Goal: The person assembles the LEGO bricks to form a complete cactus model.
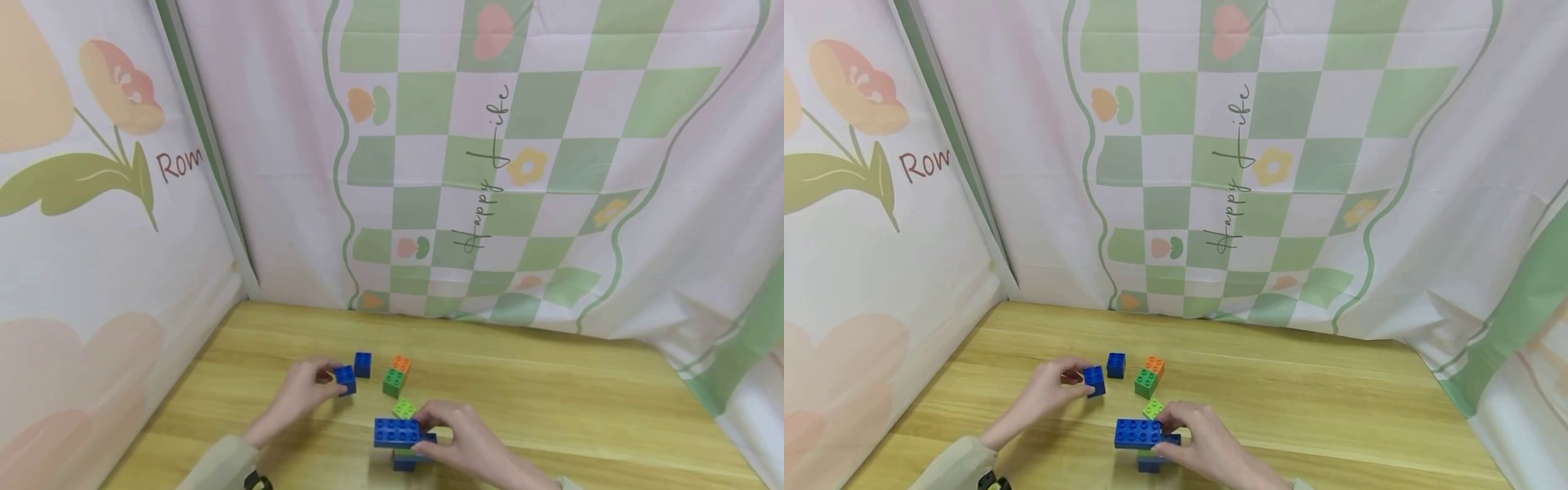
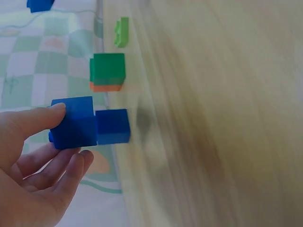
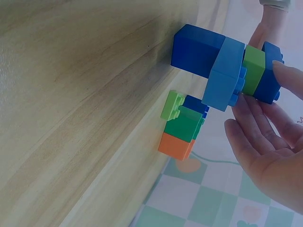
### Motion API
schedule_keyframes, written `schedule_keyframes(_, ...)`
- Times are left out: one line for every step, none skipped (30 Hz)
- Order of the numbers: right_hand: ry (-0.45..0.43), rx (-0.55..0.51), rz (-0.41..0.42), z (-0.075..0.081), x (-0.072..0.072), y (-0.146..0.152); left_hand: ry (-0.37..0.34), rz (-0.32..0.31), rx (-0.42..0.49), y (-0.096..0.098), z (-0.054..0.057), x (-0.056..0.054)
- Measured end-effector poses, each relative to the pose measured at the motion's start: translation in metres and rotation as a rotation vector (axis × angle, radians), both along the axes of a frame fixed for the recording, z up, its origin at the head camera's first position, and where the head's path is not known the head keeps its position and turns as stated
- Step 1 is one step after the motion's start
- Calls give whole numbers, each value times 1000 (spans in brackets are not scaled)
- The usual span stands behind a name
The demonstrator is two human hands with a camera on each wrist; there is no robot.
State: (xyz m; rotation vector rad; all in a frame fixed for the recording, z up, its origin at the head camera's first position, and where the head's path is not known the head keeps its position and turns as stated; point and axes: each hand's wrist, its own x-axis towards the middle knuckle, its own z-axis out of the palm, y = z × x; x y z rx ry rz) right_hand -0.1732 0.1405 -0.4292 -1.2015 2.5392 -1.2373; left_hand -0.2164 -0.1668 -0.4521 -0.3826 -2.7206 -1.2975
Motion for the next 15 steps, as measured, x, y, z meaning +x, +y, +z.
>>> schedule_keyframes(-4,1,-2,0,0,0,-1,-7,-1,1,2,1)
schedule_keyframes(-7,4,-4,0,0,0,-1,-15,-6,2,3,2)
schedule_keyframes(-9,5,-3,0,0,0,-1,-21,-6,2,4,3)
schedule_keyframes(-11,7,-3,0,0,0,2,-27,-7,3,6,4)
schedule_keyframes(-13,8,-5,0,0,0,7,-31,-8,4,7,5)
schedule_keyframes(-10,9,-5,0,0,0,13,-37,-10,4,8,6)
schedule_keyframes(-9,9,-5,0,0,0,18,-42,-11,5,10,8)
schedule_keyframes(-8,10,-7,1,1,0,24,-48,-12,6,11,9)
schedule_keyframes(-5,9,-7,1,1,0,26,-54,-9,6,13,10)
schedule_keyframes(-7,8,-8,1,1,0,30,-58,-9,7,14,11)
schedule_keyframes(-8,7,-8,1,1,0,34,-61,-10,7,16,12)
schedule_keyframes(-9,7,-8,1,1,0,36,-66,-8,8,18,14)
schedule_keyframes(-13,7,-8,1,1,0,38,-71,-5,8,20,15)
schedule_keyframes(-17,9,-7,1,1,0,42,-77,-2,9,22,16)
schedule_keyframes(-22,9,-6,1,1,0,44,-83,3,9,23,17)
